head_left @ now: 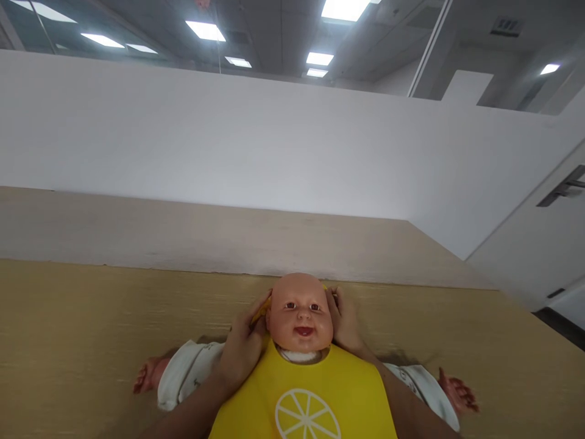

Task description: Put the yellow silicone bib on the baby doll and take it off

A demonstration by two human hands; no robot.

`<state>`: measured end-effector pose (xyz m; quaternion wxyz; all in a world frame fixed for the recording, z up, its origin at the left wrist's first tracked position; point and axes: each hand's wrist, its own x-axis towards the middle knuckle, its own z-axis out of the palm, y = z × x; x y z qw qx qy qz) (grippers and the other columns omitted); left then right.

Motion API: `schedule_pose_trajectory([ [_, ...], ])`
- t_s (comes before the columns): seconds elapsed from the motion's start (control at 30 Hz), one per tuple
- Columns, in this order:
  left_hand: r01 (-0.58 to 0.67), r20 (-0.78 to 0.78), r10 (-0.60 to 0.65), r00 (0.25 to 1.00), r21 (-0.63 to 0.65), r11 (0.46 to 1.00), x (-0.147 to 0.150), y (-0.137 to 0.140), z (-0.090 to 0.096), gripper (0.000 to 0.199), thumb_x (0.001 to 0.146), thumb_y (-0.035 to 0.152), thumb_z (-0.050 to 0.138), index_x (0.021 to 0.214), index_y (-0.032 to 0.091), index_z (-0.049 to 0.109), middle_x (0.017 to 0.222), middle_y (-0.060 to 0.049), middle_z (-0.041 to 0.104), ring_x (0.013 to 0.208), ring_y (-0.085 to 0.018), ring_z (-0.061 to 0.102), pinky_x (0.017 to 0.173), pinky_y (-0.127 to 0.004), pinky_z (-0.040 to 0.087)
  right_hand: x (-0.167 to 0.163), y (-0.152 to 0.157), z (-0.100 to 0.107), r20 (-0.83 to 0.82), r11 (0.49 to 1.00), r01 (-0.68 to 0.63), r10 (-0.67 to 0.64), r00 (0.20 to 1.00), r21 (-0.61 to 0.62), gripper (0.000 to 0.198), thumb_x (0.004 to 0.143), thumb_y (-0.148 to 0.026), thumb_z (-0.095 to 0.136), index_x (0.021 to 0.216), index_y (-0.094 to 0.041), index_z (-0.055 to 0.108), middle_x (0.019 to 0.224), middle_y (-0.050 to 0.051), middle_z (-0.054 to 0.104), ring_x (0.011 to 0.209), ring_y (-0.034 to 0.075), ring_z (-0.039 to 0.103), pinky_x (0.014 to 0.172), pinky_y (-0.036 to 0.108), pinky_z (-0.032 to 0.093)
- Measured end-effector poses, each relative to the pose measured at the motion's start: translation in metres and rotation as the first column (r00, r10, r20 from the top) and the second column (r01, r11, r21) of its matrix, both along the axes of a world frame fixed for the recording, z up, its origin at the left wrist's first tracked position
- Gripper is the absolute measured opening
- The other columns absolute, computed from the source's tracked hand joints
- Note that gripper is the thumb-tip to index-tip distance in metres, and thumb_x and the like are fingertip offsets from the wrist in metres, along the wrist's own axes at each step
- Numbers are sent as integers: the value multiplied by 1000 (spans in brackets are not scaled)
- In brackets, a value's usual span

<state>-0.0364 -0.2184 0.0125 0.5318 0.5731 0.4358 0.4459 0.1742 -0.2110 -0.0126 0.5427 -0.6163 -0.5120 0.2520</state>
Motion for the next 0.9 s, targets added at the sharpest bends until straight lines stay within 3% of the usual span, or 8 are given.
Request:
schedule_pose_trajectory([
  [0.2,-36,11,36,999,-22,999,-1,0,-3,46,75,22,50,120,16,58,131,-5,54,125,-19,45,110,-35,29,-2,-4,9,163,998,48,-41,986,-43,34,88,-51,34,72,-21,41,63,0,52,60,16,52,55,28,34],
  [0.5,-43,-42,42,998,-27,999,-3,-4,1,46,78,24,49,123,17,55,128,-6,56,124,-19,46,108,-34,31,0,-8,19,359,988,15,42,932,-156,27,90,-44,28,76,-23,38,61,1,52,58,19,52,53,29,27],
  [0.6,-45,-56,44,997,-24,999,-4,-4,2,47,77,23,48,123,18,56,129,-5,55,126,-19,44,108,-32,31,1,-8,19,433,989,17,48,900,-144,25,91,-40,28,75,-23,38,61,2,53,56,19,51,52,30,27],
  [0.8,-55,-106,54,993,-5,998,-8,-1,5,44,76,24,49,120,18,57,125,-6,59,120,-22,49,105,-36,33,0,-7,20,281,994,16,15,960,-107,23,89,-43,31,81,-23,40,67,5,59,61,21,57,55,33,36],
  [0.9,-96,-165,98,981,19,995,-11,-1,6,41,78,30,52,117,17,56,116,-8,63,110,-23,55,99,-36,37,1,-6,26,288,994,7,24,957,-108,27,88,-48,32,78,-24,39,65,3,57,60,20,56,55,32,35],
])
